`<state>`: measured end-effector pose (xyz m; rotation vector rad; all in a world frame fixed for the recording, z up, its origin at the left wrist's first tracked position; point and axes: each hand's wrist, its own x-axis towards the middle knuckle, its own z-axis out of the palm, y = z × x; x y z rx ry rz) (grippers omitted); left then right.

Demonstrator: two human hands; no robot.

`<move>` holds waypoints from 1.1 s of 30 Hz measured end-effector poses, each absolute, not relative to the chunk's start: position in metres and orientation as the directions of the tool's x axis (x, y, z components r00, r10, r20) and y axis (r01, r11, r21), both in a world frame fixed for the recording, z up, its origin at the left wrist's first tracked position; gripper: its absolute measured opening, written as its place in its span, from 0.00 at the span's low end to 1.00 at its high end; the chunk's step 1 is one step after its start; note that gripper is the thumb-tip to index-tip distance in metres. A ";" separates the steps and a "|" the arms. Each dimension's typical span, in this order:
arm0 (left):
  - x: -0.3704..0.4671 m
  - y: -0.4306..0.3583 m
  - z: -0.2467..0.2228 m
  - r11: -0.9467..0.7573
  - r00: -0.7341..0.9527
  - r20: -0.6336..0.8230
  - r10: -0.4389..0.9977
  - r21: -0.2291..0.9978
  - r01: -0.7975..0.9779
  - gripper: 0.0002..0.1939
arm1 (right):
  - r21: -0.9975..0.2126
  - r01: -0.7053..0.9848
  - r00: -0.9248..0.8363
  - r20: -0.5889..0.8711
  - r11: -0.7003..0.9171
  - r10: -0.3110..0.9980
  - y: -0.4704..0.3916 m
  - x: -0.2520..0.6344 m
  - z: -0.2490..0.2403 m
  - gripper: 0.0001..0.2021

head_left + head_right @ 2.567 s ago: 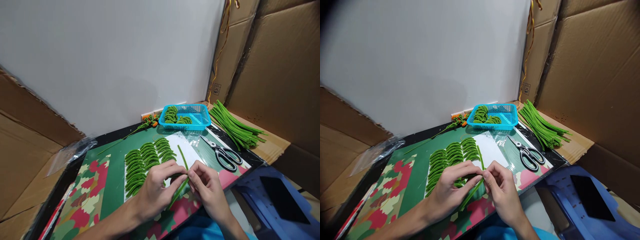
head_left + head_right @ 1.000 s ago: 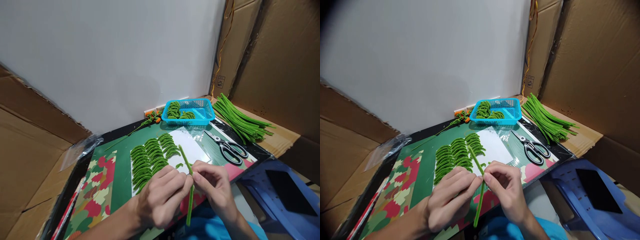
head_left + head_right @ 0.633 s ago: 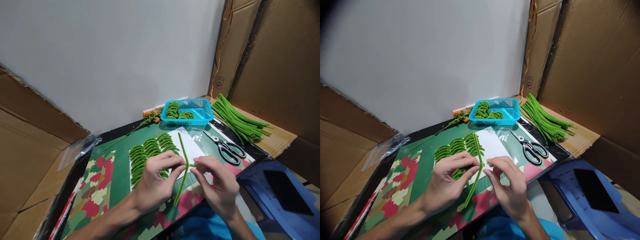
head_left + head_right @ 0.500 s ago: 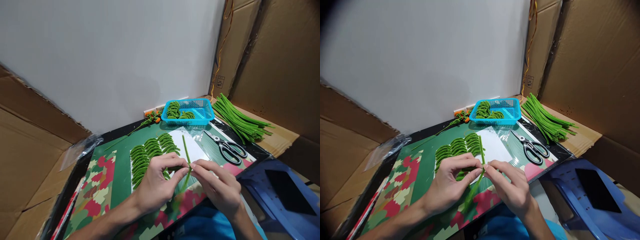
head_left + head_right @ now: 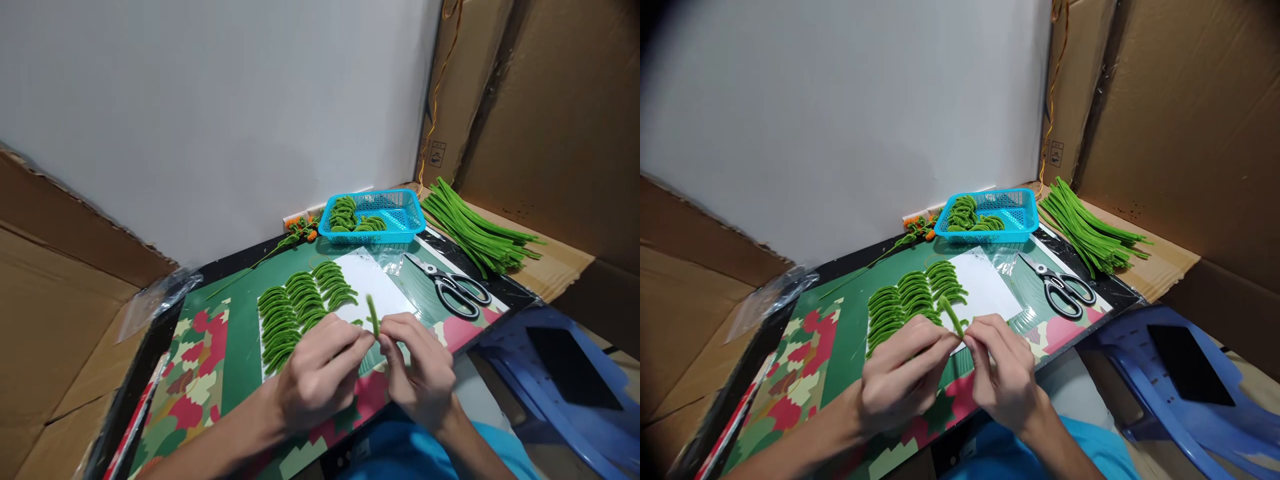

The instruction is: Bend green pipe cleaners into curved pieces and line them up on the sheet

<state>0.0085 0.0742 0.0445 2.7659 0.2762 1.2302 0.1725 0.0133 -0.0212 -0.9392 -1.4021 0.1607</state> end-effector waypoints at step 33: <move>0.013 0.084 0.061 -0.348 0.600 0.159 0.784 0.913 0.212 0.13 | -0.910 -0.085 0.383 0.347 0.406 0.856 0.017 0.186 -0.019 0.17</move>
